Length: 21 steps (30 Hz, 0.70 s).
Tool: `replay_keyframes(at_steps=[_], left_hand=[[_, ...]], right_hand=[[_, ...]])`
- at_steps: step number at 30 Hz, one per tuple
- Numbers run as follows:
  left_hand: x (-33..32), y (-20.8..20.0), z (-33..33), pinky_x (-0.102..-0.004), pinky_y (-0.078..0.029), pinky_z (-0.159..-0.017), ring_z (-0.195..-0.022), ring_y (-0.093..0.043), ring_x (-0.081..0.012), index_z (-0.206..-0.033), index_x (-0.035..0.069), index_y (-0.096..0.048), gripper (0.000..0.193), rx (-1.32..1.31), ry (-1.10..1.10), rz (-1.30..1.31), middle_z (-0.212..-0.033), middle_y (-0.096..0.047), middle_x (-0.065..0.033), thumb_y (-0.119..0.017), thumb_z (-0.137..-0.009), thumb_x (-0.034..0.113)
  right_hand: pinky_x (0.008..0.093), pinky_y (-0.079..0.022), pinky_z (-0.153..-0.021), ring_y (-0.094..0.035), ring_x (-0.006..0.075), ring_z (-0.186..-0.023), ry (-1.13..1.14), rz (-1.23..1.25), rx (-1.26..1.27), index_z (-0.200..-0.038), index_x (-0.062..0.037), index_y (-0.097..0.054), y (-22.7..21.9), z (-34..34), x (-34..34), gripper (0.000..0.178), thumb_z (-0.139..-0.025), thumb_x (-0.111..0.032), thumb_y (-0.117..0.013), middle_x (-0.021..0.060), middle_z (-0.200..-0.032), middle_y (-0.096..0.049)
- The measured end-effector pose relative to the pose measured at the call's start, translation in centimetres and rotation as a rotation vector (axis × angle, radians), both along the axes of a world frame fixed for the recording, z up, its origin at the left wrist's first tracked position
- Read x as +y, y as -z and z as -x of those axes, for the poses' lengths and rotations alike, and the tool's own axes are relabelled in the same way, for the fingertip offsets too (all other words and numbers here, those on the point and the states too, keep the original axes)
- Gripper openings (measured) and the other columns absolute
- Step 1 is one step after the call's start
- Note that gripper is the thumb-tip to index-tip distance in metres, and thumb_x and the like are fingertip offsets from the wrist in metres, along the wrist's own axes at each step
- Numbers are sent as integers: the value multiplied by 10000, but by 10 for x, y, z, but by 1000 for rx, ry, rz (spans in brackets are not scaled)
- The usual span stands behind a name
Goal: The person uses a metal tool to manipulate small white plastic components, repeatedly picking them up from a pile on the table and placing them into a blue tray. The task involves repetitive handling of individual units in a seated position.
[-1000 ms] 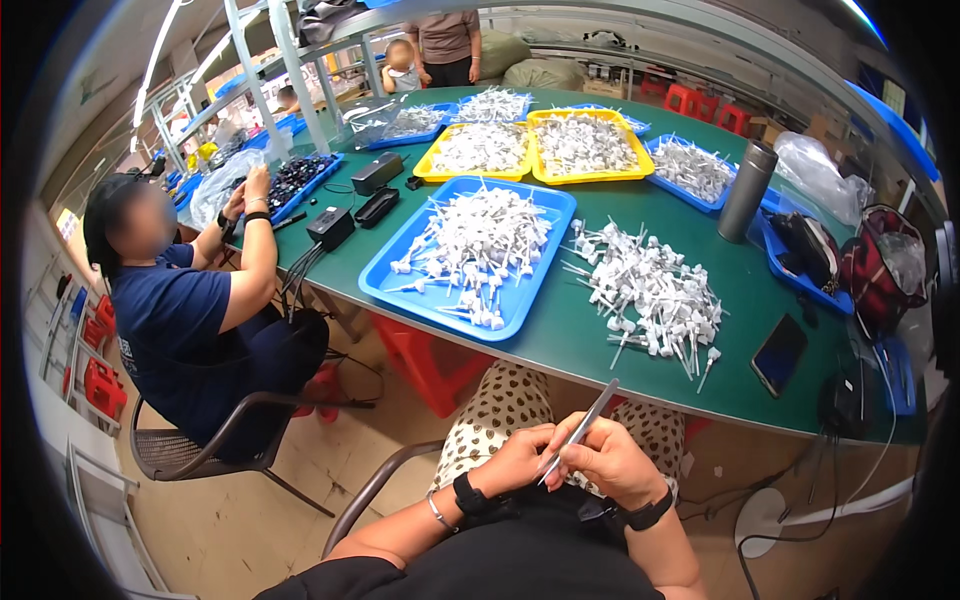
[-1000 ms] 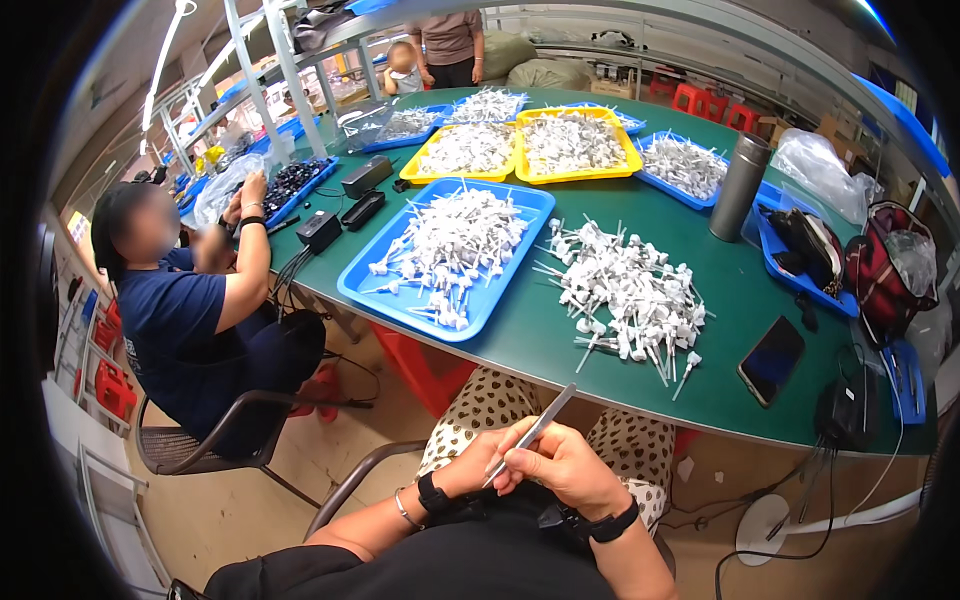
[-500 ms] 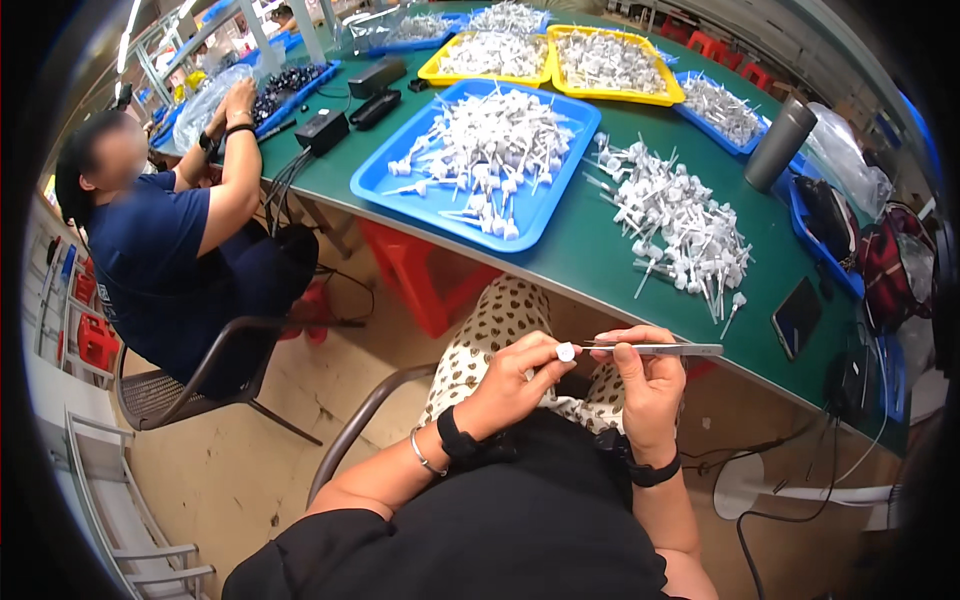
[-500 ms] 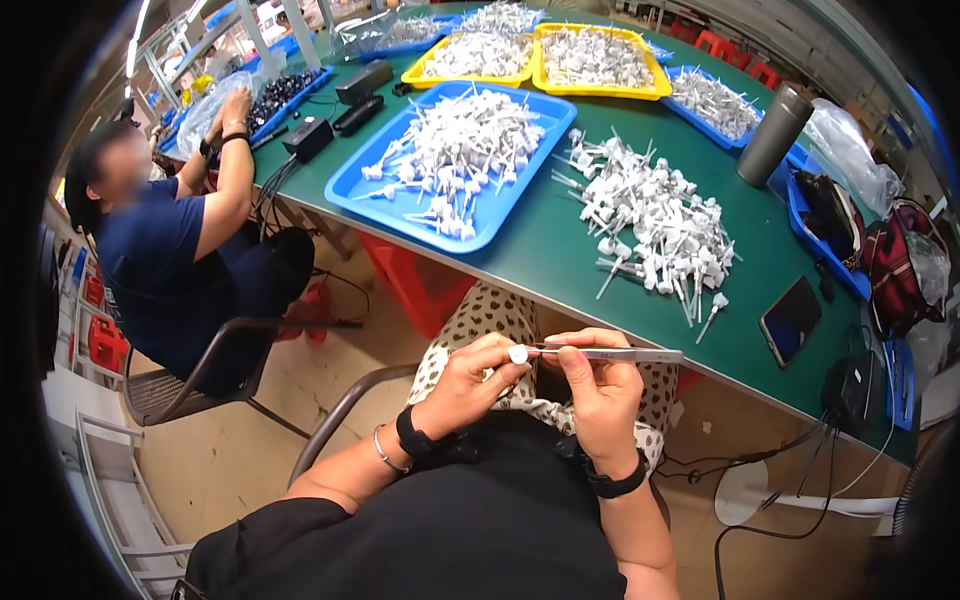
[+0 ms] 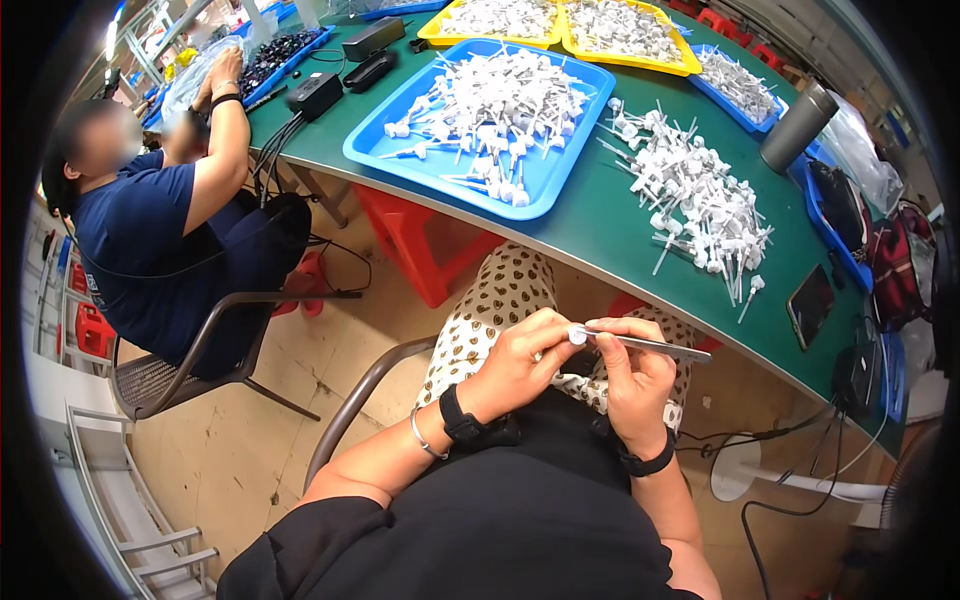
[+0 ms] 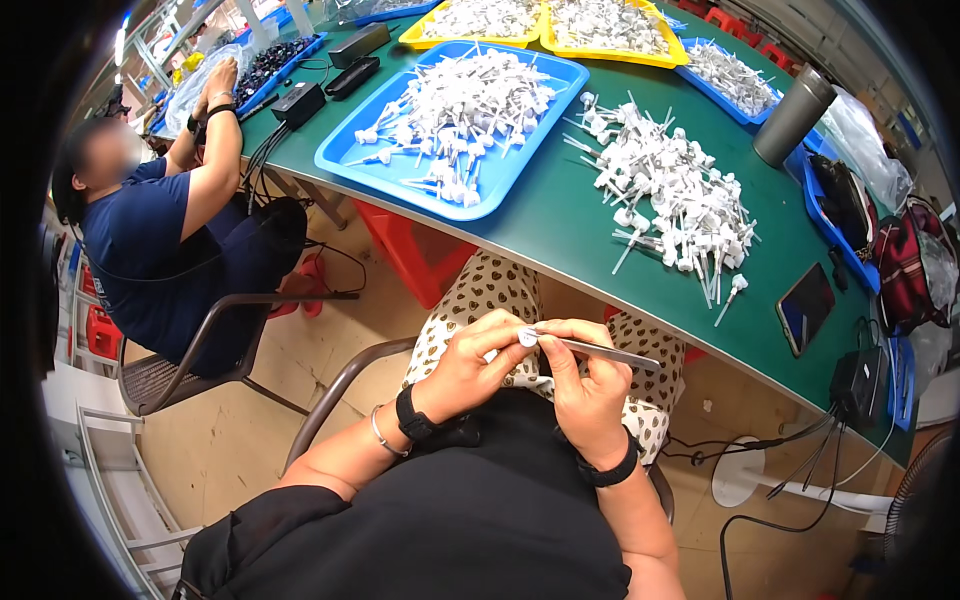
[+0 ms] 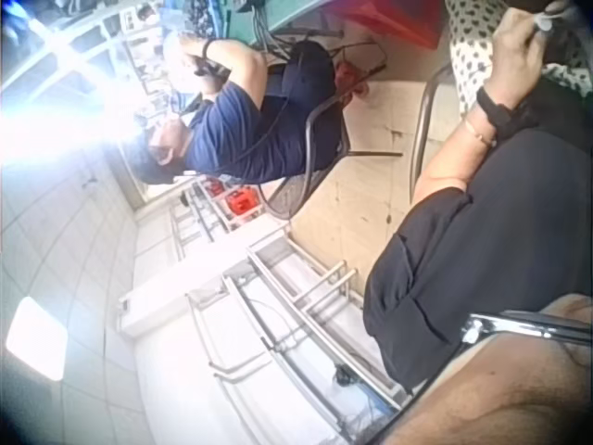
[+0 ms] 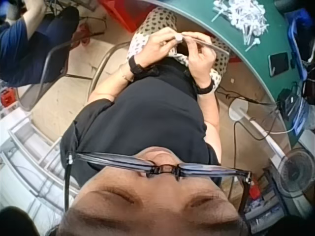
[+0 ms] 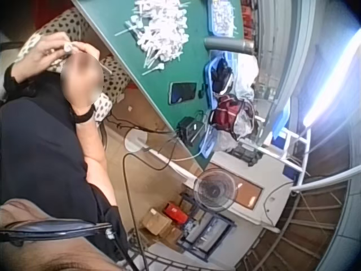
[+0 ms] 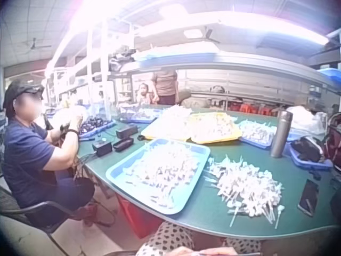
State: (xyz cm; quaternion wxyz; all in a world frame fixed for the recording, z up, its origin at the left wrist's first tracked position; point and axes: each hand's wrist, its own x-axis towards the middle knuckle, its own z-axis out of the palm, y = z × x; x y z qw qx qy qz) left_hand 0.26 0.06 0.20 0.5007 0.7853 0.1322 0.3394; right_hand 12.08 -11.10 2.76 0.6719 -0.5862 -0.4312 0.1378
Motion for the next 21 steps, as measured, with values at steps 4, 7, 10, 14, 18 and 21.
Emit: replay_keyframes(at_steps=[4,7,10,14,18,21], left_hand=[[1,1,0,-307,-501,-660,-775,-633,-212,-1071,3,-706,153,17,7,-10,-901,-660,-98,-678,-927,46],[1,3,-1,-314,-505,-665,-778,-637,-222,-1076,7,-703,159,-10,16,-41,-900,-659,-97,-681,-925,51],[1,4,-1,-320,-507,-668,-779,-639,-224,-1078,9,-701,162,22,18,-37,-900,-657,-98,-680,-923,51],[2,2,-1,-328,-502,-666,-777,-632,-233,-1091,17,-696,174,14,36,-45,-896,-646,-97,-674,-919,42],[2,3,-2,-345,-500,-668,-781,-628,-251,-1119,30,-685,208,2,57,-36,-893,-629,-100,-661,-913,19],[2,5,-3,-345,-503,-674,-788,-631,-254,-1119,27,-683,206,-3,65,-35,-892,-629,-102,-660,-914,20]], right_hand=[[271,-538,-710,-675,155,-790,21,27,-44,-1000,32,-659,-1,0,1,91,-942,-37,-675,86,-941,-700],[274,-534,-694,-674,164,-767,38,47,-70,-977,30,-670,-2,-1,1,80,-939,-39,-677,85,-924,-699],[280,-533,-689,-678,173,-760,54,61,-99,-970,32,-673,-4,-2,1,82,-941,-45,-675,88,-905,-698],[287,-535,-692,-687,184,-757,67,60,-94,-964,35,-673,-4,-2,1,92,-945,-55,-671,92,-882,-699],[285,-536,-692,-691,185,-754,65,60,-80,-949,37,-675,-6,-2,1,89,-943,-52,-673,92,-878,-701],[284,-535,-687,-690,182,-746,65,59,-80,-944,36,-675,-7,-2,1,88,-942,-52,-675,90,-875,-700]])
